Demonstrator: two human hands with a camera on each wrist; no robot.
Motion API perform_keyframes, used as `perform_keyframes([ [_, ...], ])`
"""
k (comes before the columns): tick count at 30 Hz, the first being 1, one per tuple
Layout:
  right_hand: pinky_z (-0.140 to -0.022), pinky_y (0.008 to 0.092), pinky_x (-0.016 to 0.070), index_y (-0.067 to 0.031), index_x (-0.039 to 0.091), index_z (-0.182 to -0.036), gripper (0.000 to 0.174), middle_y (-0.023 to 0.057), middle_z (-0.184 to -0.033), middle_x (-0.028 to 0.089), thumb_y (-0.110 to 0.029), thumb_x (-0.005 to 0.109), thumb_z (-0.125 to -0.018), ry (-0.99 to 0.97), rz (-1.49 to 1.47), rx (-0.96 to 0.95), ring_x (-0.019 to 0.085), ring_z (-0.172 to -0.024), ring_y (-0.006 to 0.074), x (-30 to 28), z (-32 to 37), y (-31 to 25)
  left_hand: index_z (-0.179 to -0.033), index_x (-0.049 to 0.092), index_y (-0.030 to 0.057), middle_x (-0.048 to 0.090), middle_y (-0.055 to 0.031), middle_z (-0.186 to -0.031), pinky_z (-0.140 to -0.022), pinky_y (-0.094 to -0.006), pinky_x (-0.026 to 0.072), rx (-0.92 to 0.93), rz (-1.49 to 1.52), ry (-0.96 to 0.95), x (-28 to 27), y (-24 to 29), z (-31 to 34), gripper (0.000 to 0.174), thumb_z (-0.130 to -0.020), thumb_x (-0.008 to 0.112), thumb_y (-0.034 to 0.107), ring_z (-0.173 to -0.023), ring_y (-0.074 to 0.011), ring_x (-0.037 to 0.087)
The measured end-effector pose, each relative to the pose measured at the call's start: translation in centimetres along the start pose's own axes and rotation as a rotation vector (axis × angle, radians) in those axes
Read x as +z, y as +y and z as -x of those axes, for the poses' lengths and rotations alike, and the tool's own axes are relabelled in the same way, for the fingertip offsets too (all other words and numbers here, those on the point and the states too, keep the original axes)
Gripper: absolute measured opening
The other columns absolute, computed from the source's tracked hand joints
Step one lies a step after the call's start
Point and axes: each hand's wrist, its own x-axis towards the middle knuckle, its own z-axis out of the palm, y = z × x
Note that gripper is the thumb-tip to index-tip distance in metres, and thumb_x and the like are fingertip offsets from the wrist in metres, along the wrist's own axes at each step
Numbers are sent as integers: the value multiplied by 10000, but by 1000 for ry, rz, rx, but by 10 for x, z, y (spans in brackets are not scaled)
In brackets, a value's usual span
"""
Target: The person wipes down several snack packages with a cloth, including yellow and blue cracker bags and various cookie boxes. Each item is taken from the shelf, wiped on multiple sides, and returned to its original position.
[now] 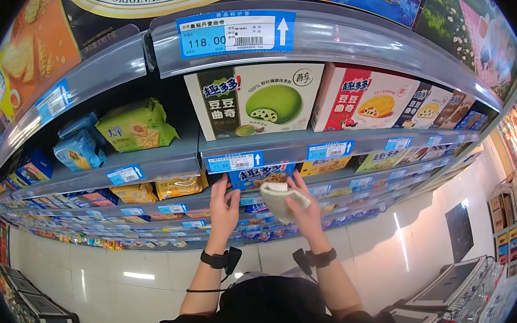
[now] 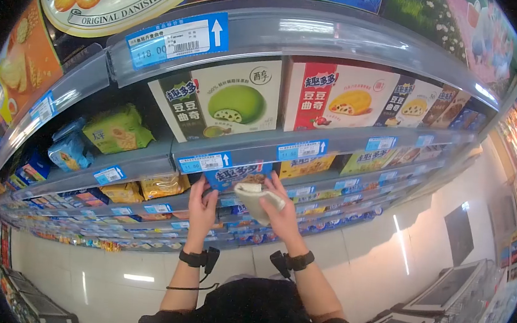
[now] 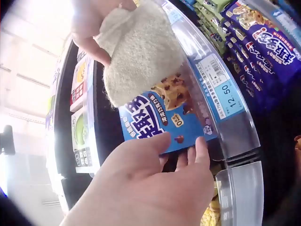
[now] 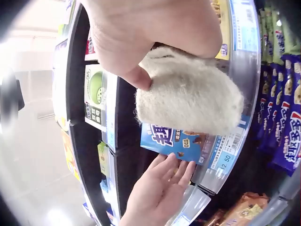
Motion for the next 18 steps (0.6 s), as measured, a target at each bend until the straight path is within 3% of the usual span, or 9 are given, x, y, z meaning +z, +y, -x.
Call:
perform_keyframes([
  [4,-1104,334,354,52,582,-1291,392,164,-1554,378,-97,640,-934,-17,125,-18,422,-1382,216,6,6,4,-1459,377,-27,450,-191,-1387,-1049,-371,468,11,65,-69,0,-10,4,560,-949,600,33,-1251,-288,531],
  [6,-1057,307,400,36,576,-1311,396,123,-1431,532,-90,639,-941,44,94,114,516,-1268,171,5,14,7,-1460,374,-23,443,-185,-1395,-1047,-369,471,24,84,-75,3,-17,6,564,-947,601,28,-1240,-282,534],
  [9,-997,297,433,34,578,-1306,396,96,-1300,610,-113,641,-944,91,67,180,553,-1176,146,-11,30,15,-1393,420,-21,463,-151,-1328,-1000,-336,495,15,177,74,7,-7,9,523,-914,629,-10,-1158,-226,560],
  [11,-982,293,440,34,576,-1308,402,91,-1283,610,-120,645,-943,135,55,194,553,-1158,137,-31,37,20,-1324,463,-24,455,-131,-1285,-906,-298,515,-28,96,150,10,0,14,467,-894,646,-26,-1071,-174,559],
  [12,-968,288,446,34,574,-1309,408,86,-1266,611,-126,650,-942,175,36,208,553,-1140,127,-43,37,19,-1241,523,-19,515,-106,-1168,-809,-263,510,12,67,191,16,5,15,374,-894,662,0,-954,-127,561],
  [13,-968,288,446,34,574,-1309,408,86,-1266,611,-126,650,-942,173,35,209,553,-1140,127,-56,36,17,-1241,523,-19,515,-106,-1168,-809,-263,510,11,65,192,25,9,17,374,-894,662,0,-954,-127,561],
  [15,-1002,312,428,36,590,-1281,388,131,-1336,578,-131,656,-937,270,40,209,543,-1208,163,-87,29,11,-1182,572,-10,579,-74,-1054,-775,-246,498,12,71,39,46,21,20,299,-903,669,33,-868,-114,578],
  [16,-1002,312,428,36,590,-1281,388,131,-1336,578,-131,656,-937,266,36,210,543,-1208,163,-102,22,10,-1227,590,-3,612,-44,-963,-753,-238,493,91,47,12,63,30,20,310,-934,652,75,-800,-100,584],
  [18,-1051,342,393,29,620,-1222,332,183,-1451,489,-125,655,-930,264,103,-33,496,-1309,226,-130,7,5,-1295,560,2,612,-39,-964,-750,-235,490,4,120,-57,98,48,20,364,-949,635,86,-794,-91,578],
])
